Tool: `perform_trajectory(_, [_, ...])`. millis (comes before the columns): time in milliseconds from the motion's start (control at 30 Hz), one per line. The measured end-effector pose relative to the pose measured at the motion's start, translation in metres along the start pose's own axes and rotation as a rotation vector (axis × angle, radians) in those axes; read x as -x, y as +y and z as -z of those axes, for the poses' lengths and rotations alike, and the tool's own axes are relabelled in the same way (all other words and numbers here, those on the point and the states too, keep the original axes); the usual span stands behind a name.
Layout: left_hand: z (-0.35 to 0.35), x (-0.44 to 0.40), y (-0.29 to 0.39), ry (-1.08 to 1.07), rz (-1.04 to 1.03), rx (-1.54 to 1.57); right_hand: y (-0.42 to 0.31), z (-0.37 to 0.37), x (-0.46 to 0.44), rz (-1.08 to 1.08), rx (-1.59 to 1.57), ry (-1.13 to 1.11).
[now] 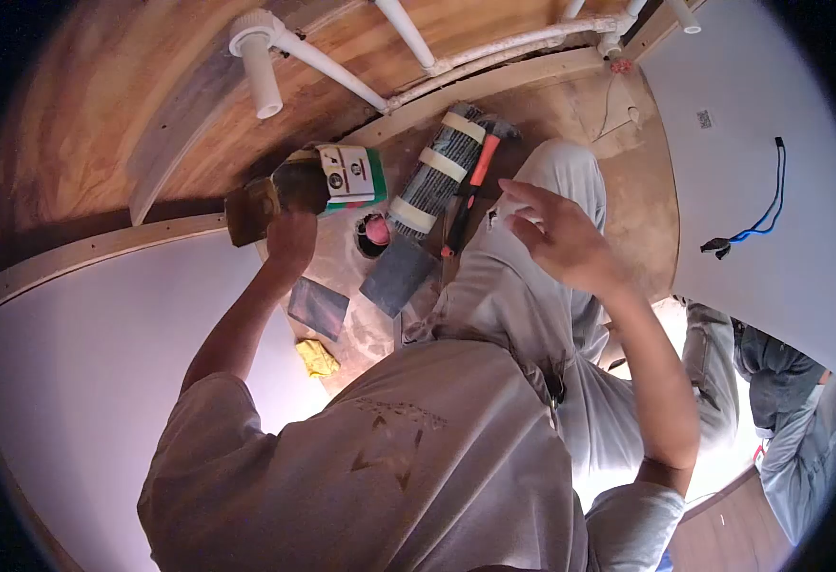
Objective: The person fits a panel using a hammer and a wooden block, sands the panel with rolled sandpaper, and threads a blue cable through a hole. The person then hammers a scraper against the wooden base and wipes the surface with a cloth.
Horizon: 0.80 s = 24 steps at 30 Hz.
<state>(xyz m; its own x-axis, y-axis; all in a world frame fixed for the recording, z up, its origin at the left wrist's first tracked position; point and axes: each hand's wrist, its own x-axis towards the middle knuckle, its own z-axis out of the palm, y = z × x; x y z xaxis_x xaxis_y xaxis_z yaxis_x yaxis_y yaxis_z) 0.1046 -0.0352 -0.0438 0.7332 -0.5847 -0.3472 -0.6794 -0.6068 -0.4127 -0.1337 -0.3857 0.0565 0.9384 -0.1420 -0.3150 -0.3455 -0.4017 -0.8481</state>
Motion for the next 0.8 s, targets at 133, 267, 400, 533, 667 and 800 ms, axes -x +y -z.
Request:
perform_trajectory(133, [0.093, 0.037, 0.033, -0.192, -0.036, 0.152, -0.014, 0.018, 0.047, -0.022, 0.014, -0.128])
perform_trajectory(267, [0.136, 0.029, 0.093, -0.031, -0.325, 0.651, -0.019, 0.03, 0.081, 0.004, 0.115, -0.227])
perform_trajectory(400, [0.042, -0.076, 0.166, 0.184, -0.283, 0.7, -0.029, 0.032, 0.121, -0.049, 0.072, -0.206])
perform_trajectory(533, [0.014, -0.106, 0.176, 0.31, -0.19, 0.888, -0.04, 0.074, 0.185, -0.033, -0.013, -0.091])
perform_trajectory(667, [0.057, -0.089, 0.155, 0.266, -0.087, 0.872, -0.041, 0.115, 0.251, -0.074, -0.224, 0.119])
perform_trajectory(800, [0.133, -0.046, 0.111, -0.012, -0.108, 1.101, -0.013, 0.125, 0.317, 0.075, -0.494, 0.486])
